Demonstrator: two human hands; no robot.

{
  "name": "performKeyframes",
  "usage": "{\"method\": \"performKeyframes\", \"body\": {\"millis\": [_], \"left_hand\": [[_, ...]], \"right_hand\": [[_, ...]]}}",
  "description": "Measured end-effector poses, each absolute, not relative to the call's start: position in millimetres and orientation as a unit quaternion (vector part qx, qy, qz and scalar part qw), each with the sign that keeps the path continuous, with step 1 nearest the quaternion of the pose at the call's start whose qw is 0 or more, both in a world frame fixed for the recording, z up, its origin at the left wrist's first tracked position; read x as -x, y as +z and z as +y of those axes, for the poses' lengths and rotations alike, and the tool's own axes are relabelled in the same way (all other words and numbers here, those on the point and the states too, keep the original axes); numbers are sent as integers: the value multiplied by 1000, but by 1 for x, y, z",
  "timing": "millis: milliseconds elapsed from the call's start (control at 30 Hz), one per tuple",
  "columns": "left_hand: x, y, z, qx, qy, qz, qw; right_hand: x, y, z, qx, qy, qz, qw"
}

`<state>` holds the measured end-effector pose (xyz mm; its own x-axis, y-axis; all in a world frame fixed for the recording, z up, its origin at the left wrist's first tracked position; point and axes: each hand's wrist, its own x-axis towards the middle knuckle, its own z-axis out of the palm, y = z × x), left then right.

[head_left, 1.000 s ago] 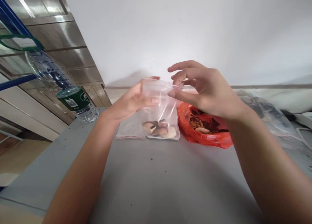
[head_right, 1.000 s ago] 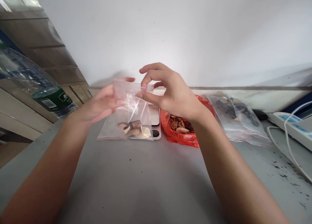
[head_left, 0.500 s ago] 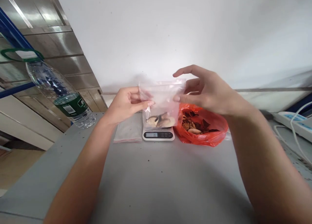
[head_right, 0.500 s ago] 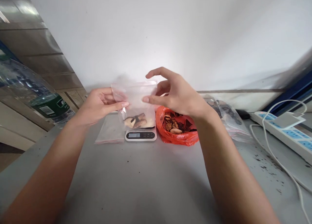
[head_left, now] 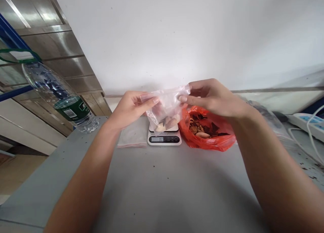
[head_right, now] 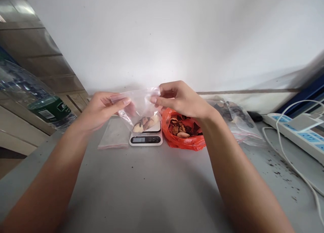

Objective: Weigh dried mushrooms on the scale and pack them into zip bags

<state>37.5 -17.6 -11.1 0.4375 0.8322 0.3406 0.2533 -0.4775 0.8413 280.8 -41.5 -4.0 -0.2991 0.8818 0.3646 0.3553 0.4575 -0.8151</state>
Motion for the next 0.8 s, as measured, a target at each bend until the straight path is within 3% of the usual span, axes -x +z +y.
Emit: {"method": "performKeyframes", "body": {"millis": [367,667,800], "left_hand": [[-30,-11,-16,-765,391,355,368],[-29,-11,-16,-766,455,376,255],[-29,-13,-14,-760,477,361,254]], "right_hand": [[-285,-4,-37,406,344,-701,475],[-289,-5,-37,379,330,-709,495],[-290,-5,-34,377,321,-707,505]]}}
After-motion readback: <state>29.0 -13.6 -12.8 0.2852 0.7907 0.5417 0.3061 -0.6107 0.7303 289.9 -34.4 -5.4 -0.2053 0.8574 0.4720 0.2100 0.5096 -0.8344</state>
